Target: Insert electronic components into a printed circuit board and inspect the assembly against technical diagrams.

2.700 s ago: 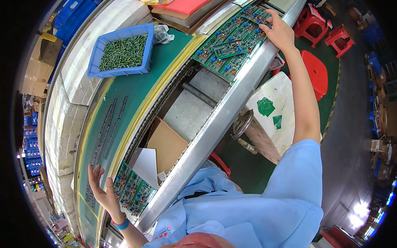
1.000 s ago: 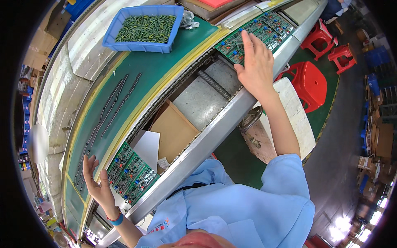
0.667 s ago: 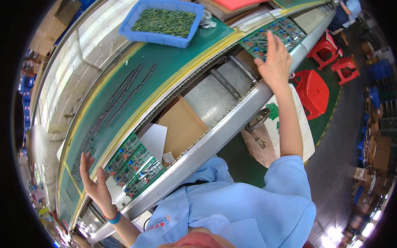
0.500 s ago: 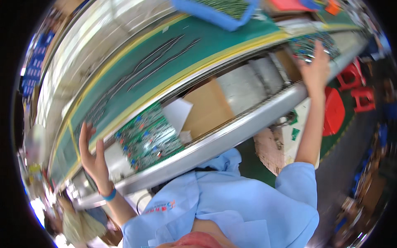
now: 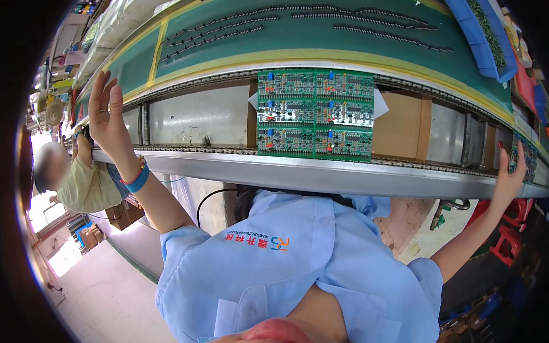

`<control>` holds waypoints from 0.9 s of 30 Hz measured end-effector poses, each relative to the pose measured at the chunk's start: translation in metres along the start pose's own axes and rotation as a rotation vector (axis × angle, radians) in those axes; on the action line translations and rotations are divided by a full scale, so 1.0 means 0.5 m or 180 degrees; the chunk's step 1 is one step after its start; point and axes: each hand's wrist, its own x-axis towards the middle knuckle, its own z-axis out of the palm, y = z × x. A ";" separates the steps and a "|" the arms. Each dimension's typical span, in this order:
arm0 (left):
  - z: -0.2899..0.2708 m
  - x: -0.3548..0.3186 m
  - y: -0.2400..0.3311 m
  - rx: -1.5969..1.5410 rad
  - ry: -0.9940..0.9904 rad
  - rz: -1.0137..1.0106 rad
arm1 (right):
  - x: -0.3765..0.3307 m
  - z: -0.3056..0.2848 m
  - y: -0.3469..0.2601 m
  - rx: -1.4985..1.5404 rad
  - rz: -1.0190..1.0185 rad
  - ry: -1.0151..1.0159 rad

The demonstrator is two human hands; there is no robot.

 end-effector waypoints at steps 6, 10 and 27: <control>0.078 0.014 -0.020 -0.0351 -0.0231 0.0174 | -0.130 -0.046 -0.480 0.2011 -0.0123 -0.1082; 0.111 0.034 -0.015 -0.0532 -0.0472 0.0442 | -0.153 -0.045 -0.575 0.2048 -0.0705 -0.1326; 0.136 -0.019 -0.017 -0.0822 -0.0827 0.0152 | -0.173 -0.030 -0.654 0.1719 -0.1274 -0.1652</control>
